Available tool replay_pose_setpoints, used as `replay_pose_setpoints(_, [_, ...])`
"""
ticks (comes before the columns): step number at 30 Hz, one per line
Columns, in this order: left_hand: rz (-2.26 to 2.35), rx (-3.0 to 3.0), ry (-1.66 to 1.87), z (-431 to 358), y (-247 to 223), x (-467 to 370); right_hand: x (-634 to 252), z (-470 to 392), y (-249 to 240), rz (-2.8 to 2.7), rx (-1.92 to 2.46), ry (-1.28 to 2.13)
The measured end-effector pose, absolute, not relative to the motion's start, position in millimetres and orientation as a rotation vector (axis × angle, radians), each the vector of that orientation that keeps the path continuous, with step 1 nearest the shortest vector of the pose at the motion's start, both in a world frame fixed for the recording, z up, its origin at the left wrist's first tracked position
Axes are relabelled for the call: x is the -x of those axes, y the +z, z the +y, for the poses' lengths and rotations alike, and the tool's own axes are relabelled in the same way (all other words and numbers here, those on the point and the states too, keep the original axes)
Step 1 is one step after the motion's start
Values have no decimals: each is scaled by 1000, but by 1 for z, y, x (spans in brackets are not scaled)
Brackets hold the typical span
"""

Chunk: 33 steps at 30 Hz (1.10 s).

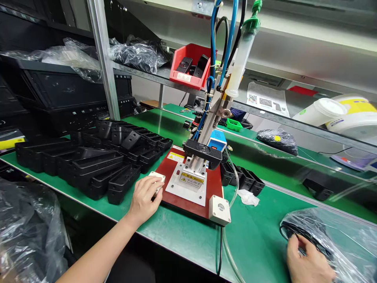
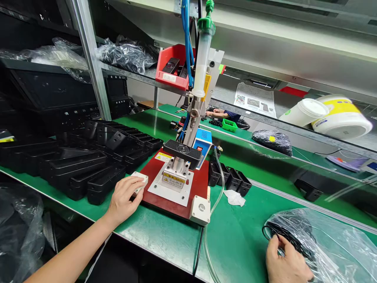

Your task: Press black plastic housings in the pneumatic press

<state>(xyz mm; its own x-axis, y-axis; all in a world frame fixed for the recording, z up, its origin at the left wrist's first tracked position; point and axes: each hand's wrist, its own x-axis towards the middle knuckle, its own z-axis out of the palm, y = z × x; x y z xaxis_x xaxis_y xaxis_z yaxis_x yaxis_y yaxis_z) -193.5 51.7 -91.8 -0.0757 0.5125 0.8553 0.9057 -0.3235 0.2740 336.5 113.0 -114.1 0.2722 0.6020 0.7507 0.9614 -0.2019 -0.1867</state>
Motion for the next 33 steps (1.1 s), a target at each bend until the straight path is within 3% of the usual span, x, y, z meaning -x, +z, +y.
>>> replay_pose_setpoints(6, [-1502, 1825, -1364, 52, -91, 193, -328, 116, -117, -1659, 1762, -840])
replay_pose_setpoints(22, [-1499, 1831, -1365, 51, -92, 193, -327, 117, -124, -1727, 1819, -435])
replay_pose_setpoints(33, [-1493, 1829, -1370, 50, -91, 193, -325, 116, -125, -1689, 1879, -417])
